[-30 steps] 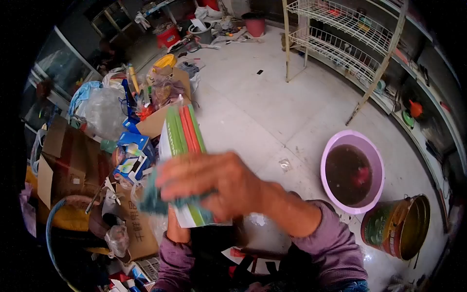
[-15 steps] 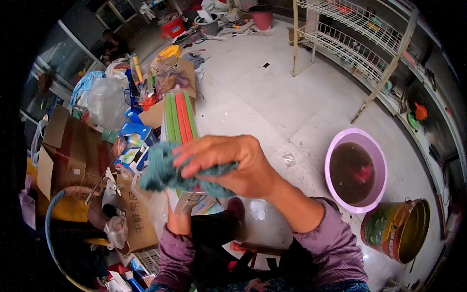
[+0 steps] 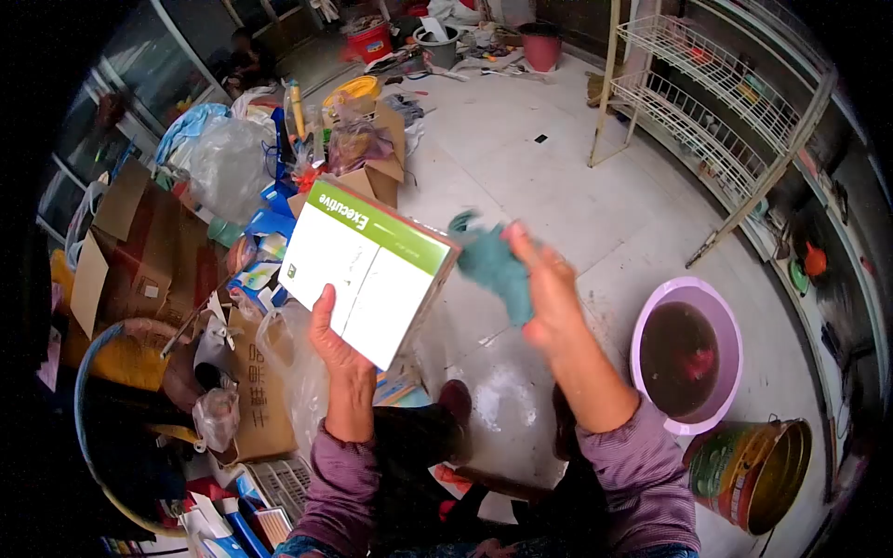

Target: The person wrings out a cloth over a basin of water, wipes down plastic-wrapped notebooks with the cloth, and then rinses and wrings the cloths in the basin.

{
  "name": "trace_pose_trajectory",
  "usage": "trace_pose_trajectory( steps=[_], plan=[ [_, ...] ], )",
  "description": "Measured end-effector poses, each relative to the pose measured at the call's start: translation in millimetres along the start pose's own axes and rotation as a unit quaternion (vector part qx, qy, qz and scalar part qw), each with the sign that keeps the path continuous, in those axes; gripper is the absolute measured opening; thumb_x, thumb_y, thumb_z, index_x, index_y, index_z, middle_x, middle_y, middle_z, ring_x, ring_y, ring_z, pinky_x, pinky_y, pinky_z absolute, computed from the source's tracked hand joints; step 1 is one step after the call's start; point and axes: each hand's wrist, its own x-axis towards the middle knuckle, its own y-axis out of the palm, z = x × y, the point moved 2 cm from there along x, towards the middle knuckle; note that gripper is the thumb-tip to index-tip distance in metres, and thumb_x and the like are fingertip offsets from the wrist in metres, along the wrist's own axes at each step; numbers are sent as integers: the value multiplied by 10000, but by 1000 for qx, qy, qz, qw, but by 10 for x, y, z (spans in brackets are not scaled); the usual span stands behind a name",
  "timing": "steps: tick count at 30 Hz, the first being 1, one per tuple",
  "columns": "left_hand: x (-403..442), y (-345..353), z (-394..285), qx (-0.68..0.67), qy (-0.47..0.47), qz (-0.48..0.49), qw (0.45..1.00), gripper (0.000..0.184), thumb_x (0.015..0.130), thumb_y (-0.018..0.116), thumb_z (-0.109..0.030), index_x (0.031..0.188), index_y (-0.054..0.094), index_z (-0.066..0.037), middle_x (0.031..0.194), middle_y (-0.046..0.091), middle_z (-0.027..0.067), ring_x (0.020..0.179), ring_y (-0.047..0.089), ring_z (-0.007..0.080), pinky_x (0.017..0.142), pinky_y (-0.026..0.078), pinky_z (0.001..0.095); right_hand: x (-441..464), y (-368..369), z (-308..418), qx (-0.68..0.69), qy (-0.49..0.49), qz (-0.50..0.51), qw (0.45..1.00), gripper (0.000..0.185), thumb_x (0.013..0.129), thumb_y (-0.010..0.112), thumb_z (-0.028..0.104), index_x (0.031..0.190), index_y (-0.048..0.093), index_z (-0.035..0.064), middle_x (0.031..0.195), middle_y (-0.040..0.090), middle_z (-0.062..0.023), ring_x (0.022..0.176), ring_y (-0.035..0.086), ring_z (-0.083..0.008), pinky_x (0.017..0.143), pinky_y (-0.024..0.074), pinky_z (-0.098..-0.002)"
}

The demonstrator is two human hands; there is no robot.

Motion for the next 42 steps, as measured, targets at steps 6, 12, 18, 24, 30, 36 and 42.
trace_pose_trajectory(
  steps=[6, 12, 18, 24, 30, 36, 42],
  plan=[
    [-48, 7, 175, 14, -4, -26, 1000, 555, 868, 537, -186, 1341, 337, 27, 1300, 481, 190, 1169, 497, 328, 1017, 378, 439, -314, 344, -346, -38, 113, 112, 987, 444, 822, 694, 214, 1154, 540, -37, 1057, 615, -103, 943, 602, -177, 848, 483, -291],
    [-74, 6, 273, 52, -21, -16, 998, 525, 856, 586, -157, 1298, 382, 40, 1259, 505, 140, 1164, 501, 269, 1003, 402, 402, -288, 384, -110, -117, 12, 126, 985, 363, 746, 678, 33, 1070, 583, -102, 968, 650, -161, 818, 650, -217, 719, 537, -293],
    [48, -198, 136, 153, -126, -64, 978, 762, 799, 702, -351, 1381, 328, -32, 1409, 380, 101, 1273, 386, 267, 1072, 264, 437, -210, 203, 376, -245, -39, 128, 960, 375, 674, 716, -18, 1025, 613, -100, 930, 665, -138, 799, 643, -188, 759, 518, -295],
    [-8, 137, 51, 715, 218, 96, 657, 1087, 586, 838, -383, 1421, 251, -10, 1479, 231, 187, 1352, 266, 312, 1112, 173, 432, -253, 64, 368, -471, -45, 174, 863, 302, 605, 749, 26, 881, 663, -62, 784, 650, -62, 687, 584, -119, 620, 471, -248],
    [-55, 127, 137, 683, -81, 286, 668, 964, 512, 880, -384, 1296, 465, -5, 1196, 577, 175, 1138, 540, 270, 975, 402, 326, -318, -17, 226, -539, 22, 303, 786, 280, 552, 782, 98, 778, 662, -15, 595, 531, 19, 565, 458, -76, 498, 377, -255],
    [-190, 214, 189, 549, -275, 276, 739, 577, 587, 848, -119, 1084, 589, 18, 950, 639, 57, 862, 567, 109, 771, 460, 250, -227, 0, 395, -552, 35, 317, 770, 297, 552, 810, 111, 787, 673, -8, 596, 545, 28, 565, 461, -65, 500, 375, -238],
    [-202, 180, 194, 384, -289, 155, 863, 415, 661, 744, -33, 1039, 607, 70, 905, 661, 130, 777, 631, 172, 726, 506, 277, 67, -144, 686, -356, -28, 190, 915, 339, 652, 775, 86, 958, 661, -6, 835, 650, -57, 734, 589, -110, 611, 479, -240]
  ],
)
